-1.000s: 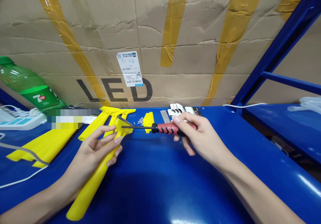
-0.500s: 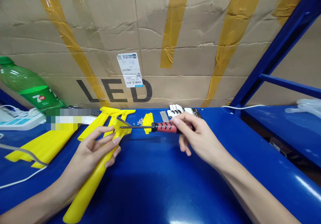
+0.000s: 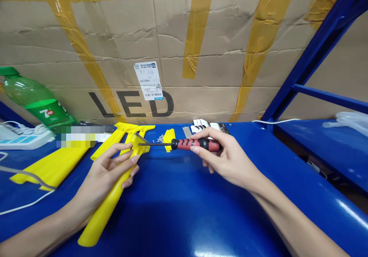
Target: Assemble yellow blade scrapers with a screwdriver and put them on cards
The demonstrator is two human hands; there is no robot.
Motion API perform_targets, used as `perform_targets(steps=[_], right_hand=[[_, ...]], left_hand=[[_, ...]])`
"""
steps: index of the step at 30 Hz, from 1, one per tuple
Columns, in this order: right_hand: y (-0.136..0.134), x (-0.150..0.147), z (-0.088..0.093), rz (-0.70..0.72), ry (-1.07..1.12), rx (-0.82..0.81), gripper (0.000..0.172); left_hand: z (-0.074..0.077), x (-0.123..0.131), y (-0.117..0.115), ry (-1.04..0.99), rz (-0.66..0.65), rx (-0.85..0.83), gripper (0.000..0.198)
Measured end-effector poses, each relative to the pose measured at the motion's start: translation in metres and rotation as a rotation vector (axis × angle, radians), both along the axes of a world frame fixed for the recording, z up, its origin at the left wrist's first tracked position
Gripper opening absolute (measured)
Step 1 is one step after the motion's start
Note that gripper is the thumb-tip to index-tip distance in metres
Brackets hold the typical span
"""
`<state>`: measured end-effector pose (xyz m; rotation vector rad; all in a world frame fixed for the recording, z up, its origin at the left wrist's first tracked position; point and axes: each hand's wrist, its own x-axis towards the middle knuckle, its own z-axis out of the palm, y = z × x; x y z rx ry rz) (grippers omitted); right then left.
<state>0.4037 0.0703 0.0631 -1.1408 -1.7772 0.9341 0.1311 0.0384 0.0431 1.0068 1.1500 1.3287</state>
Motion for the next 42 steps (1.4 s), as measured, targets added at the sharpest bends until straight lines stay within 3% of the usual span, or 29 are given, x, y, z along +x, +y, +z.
perform_targets(steps=[8,10,12,16,18,20,24,32,38,42], right_hand=[[0.003,0.002,0.004,0.013,0.057,-0.205,0.037],[0.002,0.0,0.004,0.008,0.036,-0.195,0.037],[0.001,0.0,0.004,-0.007,-0.056,-0.028,0.031],[-0.001,0.003,0.004,0.026,-0.286,0.498,0.026],[-0.001,0.004,0.002,0.038,-0.301,0.597,0.026],[-0.003,0.003,0.001,0.012,-0.24,0.535,0.025],[-0.007,-0.005,0.003,-0.03,-0.075,0.234,0.024],[-0.007,-0.009,0.009,-0.049,0.141,-0.173,0.04],[0.003,-0.012,-0.006,0.072,0.43,-0.543,0.032],[0.009,-0.011,-0.006,-0.016,0.57,-0.512,0.034]], left_hand=[[0.011,0.004,-0.004,0.027,-0.001,0.009,0.051],[0.014,0.004,-0.003,0.026,0.016,0.012,0.054],[0.014,0.002,-0.002,0.028,0.011,-0.006,0.056],[0.009,0.0,0.001,0.035,-0.018,-0.047,0.056],[0.008,0.0,0.001,0.033,-0.016,-0.045,0.056],[0.009,-0.001,0.0,0.031,-0.003,-0.035,0.056],[0.012,-0.001,-0.002,0.05,0.023,-0.005,0.052],[0.014,-0.004,-0.002,0.076,0.01,0.012,0.051],[0.019,-0.007,0.003,0.028,-0.031,0.022,0.066],[0.012,-0.008,0.006,-0.041,-0.034,-0.149,0.074]])
